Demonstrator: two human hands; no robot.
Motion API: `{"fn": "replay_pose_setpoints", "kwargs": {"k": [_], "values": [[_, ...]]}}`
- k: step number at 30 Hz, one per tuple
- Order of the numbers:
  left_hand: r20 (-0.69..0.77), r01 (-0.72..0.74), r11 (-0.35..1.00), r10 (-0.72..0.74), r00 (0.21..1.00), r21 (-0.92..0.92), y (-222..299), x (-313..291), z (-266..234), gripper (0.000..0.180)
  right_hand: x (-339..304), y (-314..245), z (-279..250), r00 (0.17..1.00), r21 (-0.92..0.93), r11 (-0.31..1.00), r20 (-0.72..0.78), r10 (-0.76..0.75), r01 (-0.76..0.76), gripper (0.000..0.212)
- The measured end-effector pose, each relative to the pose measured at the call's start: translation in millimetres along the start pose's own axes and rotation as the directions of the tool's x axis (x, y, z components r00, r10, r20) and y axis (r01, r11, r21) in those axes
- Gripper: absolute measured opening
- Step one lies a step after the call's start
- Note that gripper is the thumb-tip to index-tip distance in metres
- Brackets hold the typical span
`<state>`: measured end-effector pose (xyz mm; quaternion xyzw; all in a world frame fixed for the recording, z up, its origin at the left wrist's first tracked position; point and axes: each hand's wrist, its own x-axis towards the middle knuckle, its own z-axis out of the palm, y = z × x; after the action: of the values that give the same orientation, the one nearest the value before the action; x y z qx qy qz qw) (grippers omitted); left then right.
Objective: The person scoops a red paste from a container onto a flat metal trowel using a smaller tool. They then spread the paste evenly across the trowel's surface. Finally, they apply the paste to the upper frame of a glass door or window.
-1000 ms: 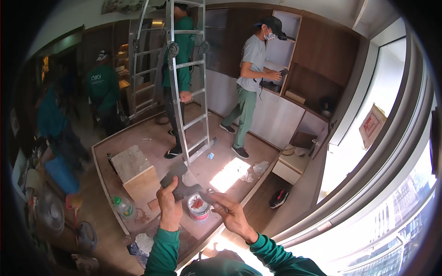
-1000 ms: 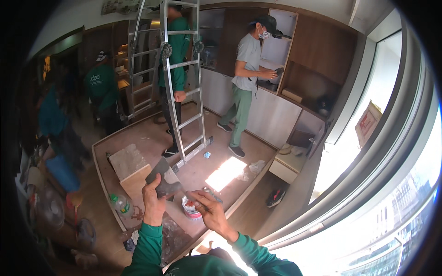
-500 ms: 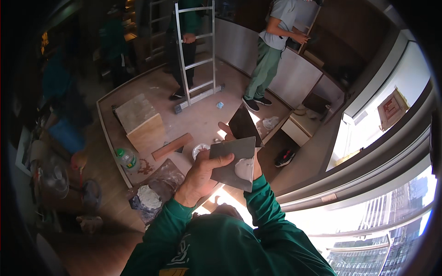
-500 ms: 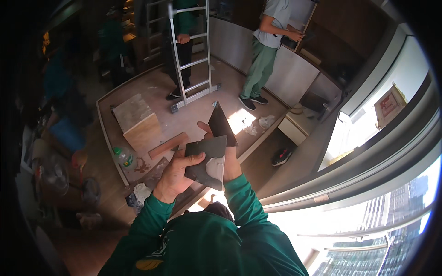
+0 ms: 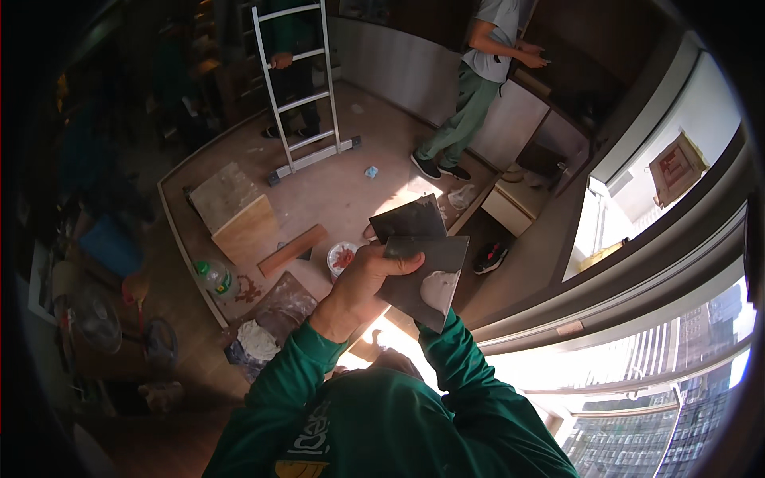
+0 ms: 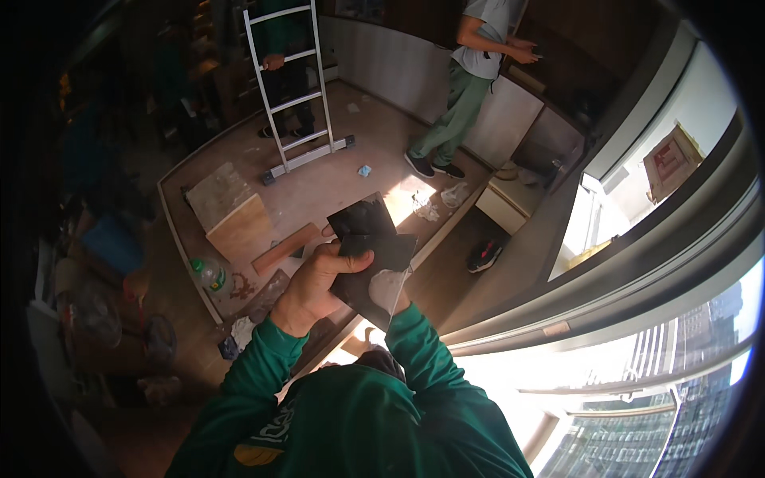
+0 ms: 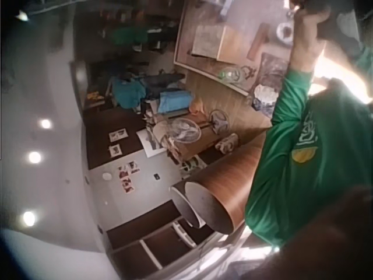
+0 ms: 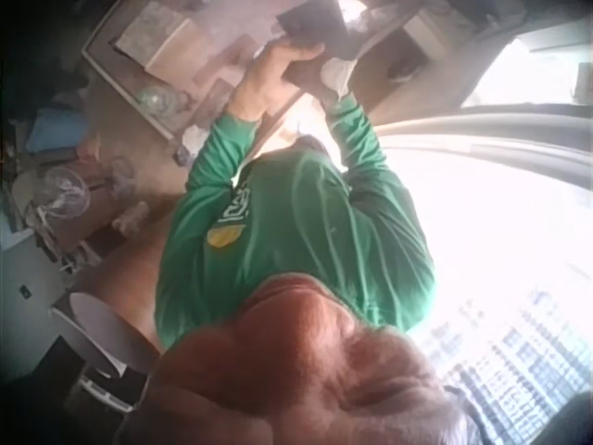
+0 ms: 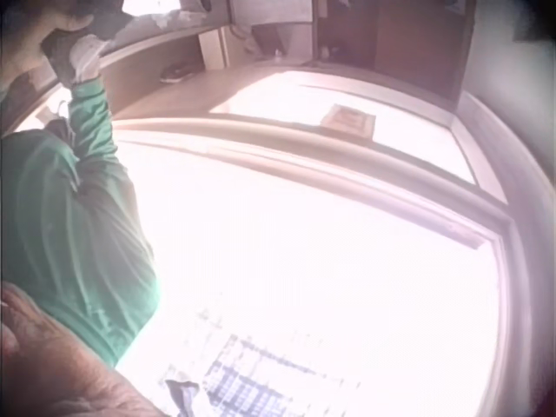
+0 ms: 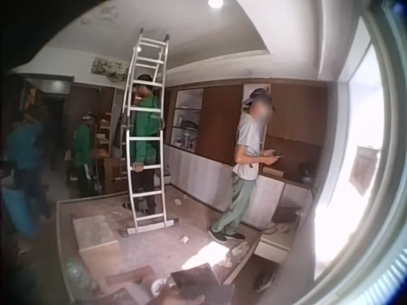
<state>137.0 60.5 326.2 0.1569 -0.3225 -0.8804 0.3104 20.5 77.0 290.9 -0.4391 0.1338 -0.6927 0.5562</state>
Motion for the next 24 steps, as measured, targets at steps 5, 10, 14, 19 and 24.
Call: {"fn": "replay_pose_setpoints", "kwargs": {"k": [5,10,14,19,24], "values": [[-0.02,0.001,0.993,-0.004,1.0,-0.116,12,0,3,0.028,-2,4,1,0.985,0.021,0.992,-0.112,0.129,-0.127,0.036],[-0.024,0.074,0.983,-0.079,0.997,-0.171,14,-3,-3,0.03,-2,9,-4,0.943,-0.008,0.965,-0.217,0.253,-0.26,0.038],[-0.011,0.074,0.971,-0.079,0.997,-0.229,12,0,-5,0.03,-3,9,0,0.938,0.125,0.959,-0.21,0.275,-0.253,0.037],[-0.03,0.105,0.946,-0.12,0.992,-0.307,17,4,-1,0.027,-4,22,-21,0.974,0.315,0.934,-0.09,0.206,-0.168,0.036],[-0.056,0.105,0.932,-0.132,0.99,-0.346,19,4,1,0.024,-5,19,-12,0.964,0.218,0.962,-0.173,0.203,-0.163,0.035]]}}
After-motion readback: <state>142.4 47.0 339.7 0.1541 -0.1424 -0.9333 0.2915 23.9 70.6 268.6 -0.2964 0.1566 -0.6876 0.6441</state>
